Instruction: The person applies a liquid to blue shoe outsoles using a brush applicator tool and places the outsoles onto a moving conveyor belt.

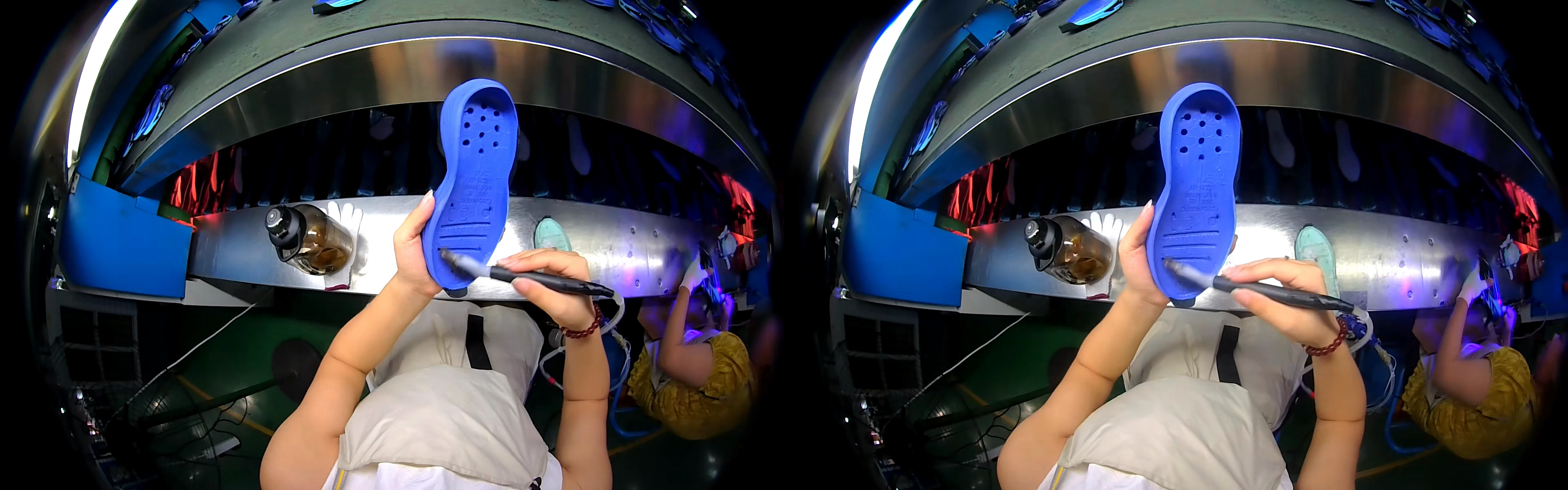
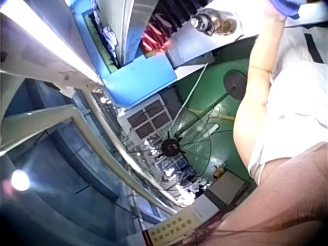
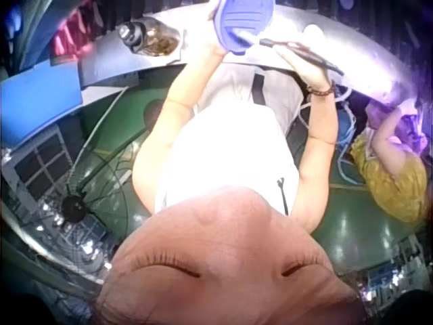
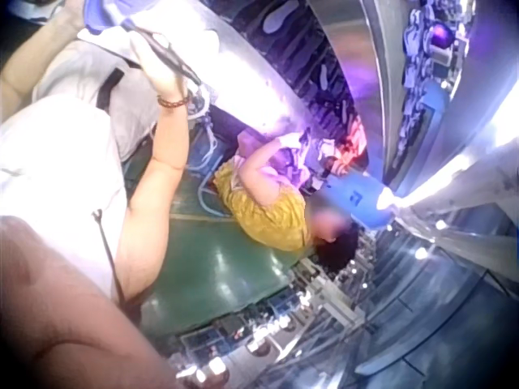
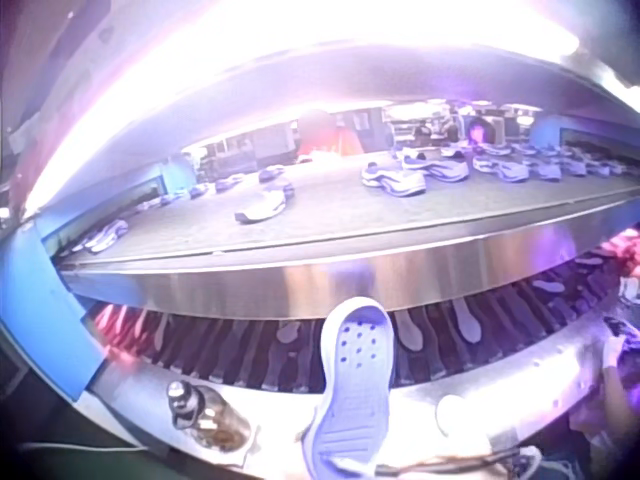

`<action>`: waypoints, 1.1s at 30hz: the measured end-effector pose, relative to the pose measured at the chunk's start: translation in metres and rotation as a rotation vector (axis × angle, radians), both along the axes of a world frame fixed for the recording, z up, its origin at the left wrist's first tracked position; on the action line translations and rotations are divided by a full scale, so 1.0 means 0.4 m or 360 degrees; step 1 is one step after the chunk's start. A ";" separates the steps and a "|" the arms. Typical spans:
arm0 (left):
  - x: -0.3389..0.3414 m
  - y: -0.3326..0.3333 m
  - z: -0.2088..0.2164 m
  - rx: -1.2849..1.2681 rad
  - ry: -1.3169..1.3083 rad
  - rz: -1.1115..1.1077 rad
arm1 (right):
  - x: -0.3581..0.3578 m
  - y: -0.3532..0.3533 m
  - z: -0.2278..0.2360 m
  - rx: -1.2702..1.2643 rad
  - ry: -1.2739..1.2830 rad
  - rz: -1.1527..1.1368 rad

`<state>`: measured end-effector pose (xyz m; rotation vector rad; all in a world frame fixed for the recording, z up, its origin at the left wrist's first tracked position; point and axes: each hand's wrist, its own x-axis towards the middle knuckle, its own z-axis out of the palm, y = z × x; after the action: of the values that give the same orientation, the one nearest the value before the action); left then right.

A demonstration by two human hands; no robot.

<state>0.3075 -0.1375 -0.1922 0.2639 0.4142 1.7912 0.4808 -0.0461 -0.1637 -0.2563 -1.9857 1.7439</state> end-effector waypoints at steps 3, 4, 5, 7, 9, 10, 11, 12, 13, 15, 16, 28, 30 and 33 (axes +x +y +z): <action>-0.009 0.009 0.011 -0.0030 0.0099 0.0019 | -0.011 0.024 0.006 0.0237 0.0135 0.0158; -0.011 0.012 0.015 -0.0049 0.0123 0.0031 | -0.015 0.024 0.010 0.0210 0.0150 0.0096; -0.015 0.014 0.018 -0.0069 0.0147 0.0043 | -0.017 0.022 0.013 0.0183 0.0166 0.0034; -0.029 0.018 0.023 -0.0027 0.0044 -0.0058 | -0.014 -0.001 0.020 0.0286 0.0132 0.0089; -0.038 0.017 0.032 -0.0006 -0.0043 -0.0178 | -0.008 -0.016 0.031 0.0364 0.0154 0.0228; -0.045 0.017 0.030 -0.0035 -0.0094 -0.0255 | -0.004 -0.013 0.042 0.0280 0.0171 0.0448; -0.053 0.016 0.030 -0.0069 -0.0114 -0.0347 | -0.003 -0.010 0.043 0.0300 0.0208 0.0531; -0.061 0.014 0.030 -0.0104 -0.0134 -0.0439 | -0.001 0.002 0.049 0.0291 0.0234 0.0462; -0.059 0.016 0.036 -0.0137 -0.0168 -0.0537 | 0.003 0.021 0.052 0.0281 0.0245 0.0391; -0.044 0.021 0.049 -0.0382 0.0061 -0.0624 | -0.003 0.052 0.047 0.0462 -0.0032 0.0357; -0.041 0.027 0.045 -0.0374 0.0135 -0.0723 | -0.005 0.058 0.054 0.0482 -0.0114 0.0506; -0.044 0.015 0.065 -0.0752 0.0725 -0.1134 | 0.018 0.132 0.105 0.0853 -0.0415 0.0991; -0.049 0.008 0.064 -0.0758 0.0733 -0.1113 | 0.011 0.155 0.076 0.0615 -0.0229 0.0876; -0.047 0.023 0.067 -0.0714 0.0870 -0.1090 | 0.022 0.165 0.053 0.0692 -0.0549 0.0817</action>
<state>0.2886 -0.1284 -0.1653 0.5069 0.9659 0.9044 0.4896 0.0199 -0.1427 0.1249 -2.8146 1.5550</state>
